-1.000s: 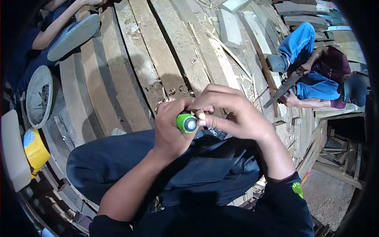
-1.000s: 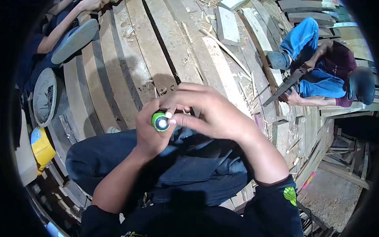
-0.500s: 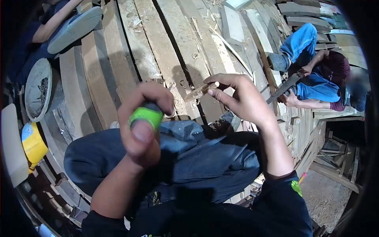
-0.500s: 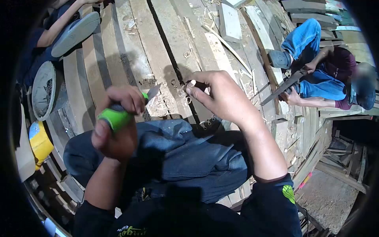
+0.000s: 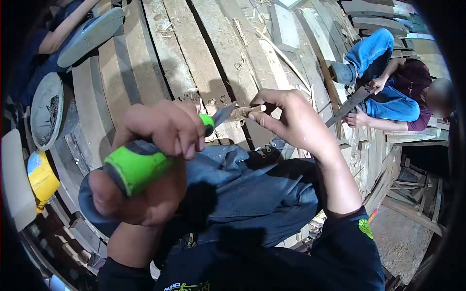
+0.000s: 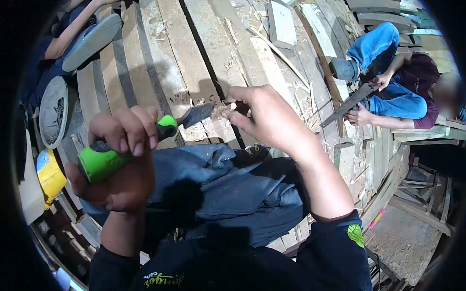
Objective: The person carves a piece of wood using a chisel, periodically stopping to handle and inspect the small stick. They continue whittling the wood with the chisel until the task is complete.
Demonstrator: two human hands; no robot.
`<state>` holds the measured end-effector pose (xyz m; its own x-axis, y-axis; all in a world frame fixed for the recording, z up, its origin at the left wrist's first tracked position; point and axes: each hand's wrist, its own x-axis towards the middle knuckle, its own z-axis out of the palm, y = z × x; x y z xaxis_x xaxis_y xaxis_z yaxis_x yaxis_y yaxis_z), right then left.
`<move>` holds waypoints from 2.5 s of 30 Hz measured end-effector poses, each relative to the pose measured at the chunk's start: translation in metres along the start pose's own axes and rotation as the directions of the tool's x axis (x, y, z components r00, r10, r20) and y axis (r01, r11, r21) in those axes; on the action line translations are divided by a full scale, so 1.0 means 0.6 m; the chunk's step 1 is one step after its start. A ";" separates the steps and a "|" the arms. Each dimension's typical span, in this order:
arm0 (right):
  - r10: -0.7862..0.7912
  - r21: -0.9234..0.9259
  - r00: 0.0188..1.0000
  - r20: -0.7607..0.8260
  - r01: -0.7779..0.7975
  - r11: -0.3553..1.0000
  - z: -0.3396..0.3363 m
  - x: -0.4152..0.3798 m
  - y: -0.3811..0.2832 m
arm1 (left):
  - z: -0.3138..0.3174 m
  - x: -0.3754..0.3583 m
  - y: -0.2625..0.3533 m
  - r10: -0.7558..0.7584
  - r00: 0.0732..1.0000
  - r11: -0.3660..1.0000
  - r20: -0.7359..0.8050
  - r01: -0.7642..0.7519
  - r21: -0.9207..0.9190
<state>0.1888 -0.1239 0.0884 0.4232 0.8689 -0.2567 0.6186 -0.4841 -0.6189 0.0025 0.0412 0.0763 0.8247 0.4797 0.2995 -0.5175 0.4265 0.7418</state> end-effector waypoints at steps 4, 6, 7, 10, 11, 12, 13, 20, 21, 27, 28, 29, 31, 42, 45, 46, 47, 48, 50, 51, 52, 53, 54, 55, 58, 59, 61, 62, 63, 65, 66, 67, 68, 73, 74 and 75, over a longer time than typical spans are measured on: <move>-0.024 0.020 0.998 0.059 0.023 1.000 0.007 0.000 0.003 | -0.005 -0.018 -0.032 -0.080 0.992 0.997 -0.096 0.080 -0.005; -0.239 -0.026 0.971 -0.023 0.238 0.971 0.013 0.003 0.017 | -0.007 -0.022 -0.047 -0.148 0.972 0.987 -0.181 0.158 0.040; -0.238 -0.040 0.971 0.012 0.238 0.970 0.002 0.002 0.011 | -0.001 -0.019 -0.045 -0.149 0.967 0.989 -0.205 0.146 -0.027; -0.225 0.110 0.968 -0.114 0.237 0.965 -0.005 0.003 0.022 | 0.003 -0.008 -0.044 0.007 0.982 0.959 -0.188 0.047 0.279; -0.227 0.170 0.963 -0.143 0.250 0.953 -0.009 0.003 0.024 | 0.003 -0.005 -0.036 -0.009 0.988 0.897 -0.156 0.077 0.434; -0.285 0.191 0.941 -0.185 0.318 0.929 -0.010 0.006 0.028 | 0.005 -0.005 -0.037 -0.010 0.988 0.898 -0.153 0.076 0.433; -0.305 0.209 0.932 -0.195 0.343 0.916 -0.013 0.006 0.025 | 0.005 -0.006 -0.040 -0.083 0.984 0.800 -0.156 0.159 0.578; -0.385 0.296 0.866 -0.319 0.477 0.827 0.003 0.006 0.001 | -0.003 -0.008 -0.099 -0.043 0.996 0.526 -0.079 0.090 0.846; -0.411 0.334 0.860 -0.302 0.499 0.800 0.011 0.012 0.009 | -0.002 -0.008 -0.100 -0.077 0.993 0.548 -0.089 0.117 0.828; -0.282 0.319 0.956 0.082 0.243 0.916 0.021 0.013 0.020 | 0.007 -0.001 -0.105 -0.105 0.851 0.894 -0.515 0.307 0.326; -0.223 0.299 0.957 0.186 0.161 0.941 0.020 0.010 0.017 | 0.002 -0.001 -0.103 -0.100 0.852 0.892 -0.514 0.305 0.333; -0.144 0.326 0.947 0.286 0.045 0.944 0.020 0.014 0.012 | -0.003 -0.001 -0.101 -0.151 0.847 0.905 -0.510 0.326 0.274; -0.140 0.350 0.950 0.278 0.036 0.936 0.019 0.014 0.017 | -0.003 0.001 -0.097 -0.202 0.838 0.924 -0.506 0.334 0.185; -0.061 0.381 0.962 -0.265 0.162 0.910 -0.050 -0.022 0.054 | -0.025 0.009 -0.097 -0.062 0.673 0.924 -0.737 0.318 0.212; -0.033 0.381 0.958 -0.286 0.145 0.913 -0.045 -0.019 0.053 | -0.026 0.016 -0.087 0.019 0.685 0.948 -0.728 0.220 0.231; -0.058 0.365 0.958 -0.281 0.162 0.917 -0.034 -0.017 0.056 | -0.022 0.020 -0.078 0.047 0.676 0.952 -0.735 0.194 0.239; -0.083 0.348 0.958 -0.275 0.180 0.920 -0.026 -0.015 0.057 | -0.021 0.017 -0.067 0.039 0.722 0.962 -0.691 0.161 0.223; -0.080 0.350 0.959 -0.273 0.177 0.920 -0.026 -0.013 0.047 | -0.022 0.016 -0.060 0.036 0.720 0.961 -0.693 0.165 0.221; 0.111 0.182 0.991 0.076 -0.123 0.976 -0.032 -0.008 0.025 | -0.023 0.015 -0.049 0.083 0.820 0.959 -0.566 0.090 0.270; -0.051 0.119 0.998 0.031 0.047 0.992 -0.011 0.004 0.036 | -0.013 0.016 -0.045 0.107 0.846 0.962 -0.522 0.044 0.269; -0.050 0.121 0.998 0.032 0.046 0.992 -0.005 0.004 0.042 | -0.015 0.011 -0.043 0.106 0.846 0.962 -0.523 0.047 0.270; 0.003 0.161 0.999 0.043 -0.010 0.987 0.002 0.007 0.045 | -0.019 0.005 -0.040 0.075 0.907 0.956 -0.413 0.052 0.288; 0.054 0.198 0.997 0.055 -0.064 0.978 0.004 0.011 0.034 | -0.021 0.000 -0.038 0.043 0.954 0.950 -0.298 0.053 0.306; 0.093 0.156 0.986 0.139 -0.115 0.981 -0.007 0.011 0.013 | -0.022 -0.003 -0.037 -0.017 0.965 0.945 -0.260 0.100 0.311; -0.040 0.156 0.987 0.159 0.015 0.988 0.015 0.006 0.036 | -0.015 -0.007 -0.051 -0.043 0.989 0.986 -0.143 0.065 0.151; -0.049 0.201 0.974 0.219 0.004 0.979 0.014 0.001 0.040 | -0.006 -0.009 -0.051 -0.080 0.980 0.985 -0.183 0.106 0.137; 0.006 0.179 0.964 0.266 -0.055 0.982 0.008 -0.003 0.027 | -0.005 -0.015 -0.049 -0.115 0.980 0.981 -0.164 0.137 0.135; 0.061 0.156 0.949 0.308 -0.114 0.981 0.006 -0.004 0.024 | -0.005 -0.016 -0.049 -0.151 0.978 0.976 -0.141 0.170 0.135; 0.031 0.187 0.954 0.300 -0.090 0.978 0.009 -0.003 0.029 | -0.007 -0.018 -0.049 -0.126 0.989 0.977 -0.072 0.136 0.163; 0.033 0.212 0.960 0.279 -0.095 0.973 0.010 -0.004 0.025 | 0.004 -0.019 -0.041 -0.128 0.988 0.977 -0.084 0.140 0.158; 0.036 0.237 0.965 0.258 -0.099 0.967 0.011 -0.003 0.023 | 0.011 -0.020 -0.035 -0.130 0.987 0.978 -0.097 0.144 0.152; -0.050 0.208 0.983 0.179 0.011 0.978 0.021 0.000 0.033 | 0.016 -0.021 -0.034 -0.113 0.991 0.977 -0.077 0.125 0.174; -0.047 0.211 0.983 0.178 0.008 0.978 0.019 -0.001 0.033 | 0.016 -0.021 -0.037 -0.118 0.990 0.976 -0.076 0.129 0.174; 0.128 0.222 0.972 0.198 -0.172 0.960 0.017 0.000 0.015 | 0.006 -0.021 -0.048 -0.030 0.996 0.989 -0.079 0.041 0.143; 0.081 0.166 0.983 0.164 -0.108 0.980 0.023 0.000 0.020 | 0.009 -0.023 -0.044 -0.037 0.997 0.983 -0.065 0.048 0.178; -0.016 0.097 0.995 0.102 0.006 0.995 0.031 0.002 0.022 | 0.020 -0.025 -0.034 -0.052 0.999 0.964 -0.012 0.054 0.261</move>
<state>0.1849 -0.1272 0.0660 0.3434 0.8825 -0.3215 0.5542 -0.4667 -0.6892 0.0038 0.0160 0.0638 0.8477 0.4663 0.2529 -0.3949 0.2364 0.8878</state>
